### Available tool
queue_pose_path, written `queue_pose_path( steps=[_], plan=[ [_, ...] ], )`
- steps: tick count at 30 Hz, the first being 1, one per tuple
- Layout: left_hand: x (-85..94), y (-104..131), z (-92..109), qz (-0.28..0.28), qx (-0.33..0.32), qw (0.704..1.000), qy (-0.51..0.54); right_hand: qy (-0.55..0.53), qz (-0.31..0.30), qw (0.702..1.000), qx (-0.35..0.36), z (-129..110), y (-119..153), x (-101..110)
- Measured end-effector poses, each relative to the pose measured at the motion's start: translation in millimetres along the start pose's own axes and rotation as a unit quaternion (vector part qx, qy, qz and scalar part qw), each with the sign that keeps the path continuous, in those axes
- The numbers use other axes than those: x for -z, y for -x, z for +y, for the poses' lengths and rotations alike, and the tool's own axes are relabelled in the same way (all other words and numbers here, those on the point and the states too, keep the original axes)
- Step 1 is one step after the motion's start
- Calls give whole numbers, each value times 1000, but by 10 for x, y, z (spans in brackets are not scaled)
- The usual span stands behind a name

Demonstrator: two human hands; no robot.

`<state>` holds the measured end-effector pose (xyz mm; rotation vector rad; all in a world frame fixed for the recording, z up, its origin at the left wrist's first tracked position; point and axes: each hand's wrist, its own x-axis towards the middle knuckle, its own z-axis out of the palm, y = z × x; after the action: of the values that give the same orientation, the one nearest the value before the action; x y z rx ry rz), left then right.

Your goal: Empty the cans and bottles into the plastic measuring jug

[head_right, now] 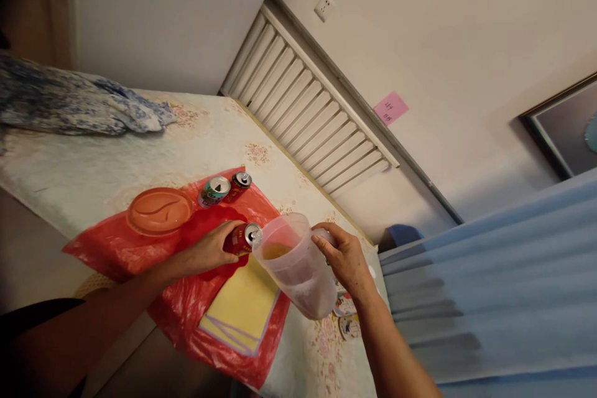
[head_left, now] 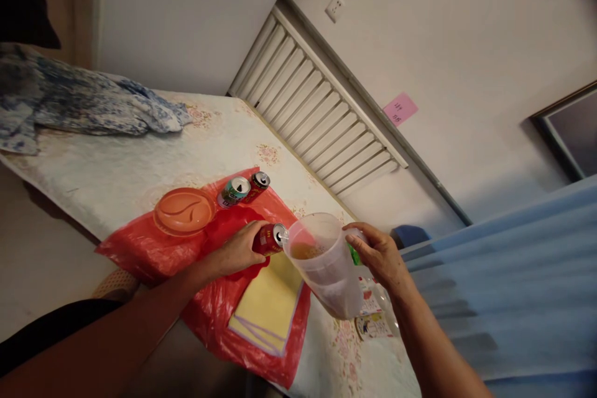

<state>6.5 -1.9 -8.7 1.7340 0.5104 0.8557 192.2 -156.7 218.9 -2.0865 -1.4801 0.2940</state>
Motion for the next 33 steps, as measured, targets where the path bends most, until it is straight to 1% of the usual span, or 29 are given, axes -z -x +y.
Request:
queue_pose_path(
  steps=[9, 15, 20, 26, 33],
  plan=[
    [6, 10, 68, 0, 11, 1000, 0, 25, 6, 1000, 15, -10, -44, 4],
    [26, 15, 113, 1, 13, 1000, 5, 29, -7, 999, 22, 9, -59, 11],
    [29, 19, 118, -3, 19, 1000, -1, 44, -4, 998, 32, -52, -65, 25],
    [28, 21, 117, 0, 8, 1000, 0, 56, -5, 998, 35, -136, -72, 39],
    [34, 16, 116, -4, 21, 1000, 4, 60, -15, 998, 34, -134, -68, 61]
  ],
)
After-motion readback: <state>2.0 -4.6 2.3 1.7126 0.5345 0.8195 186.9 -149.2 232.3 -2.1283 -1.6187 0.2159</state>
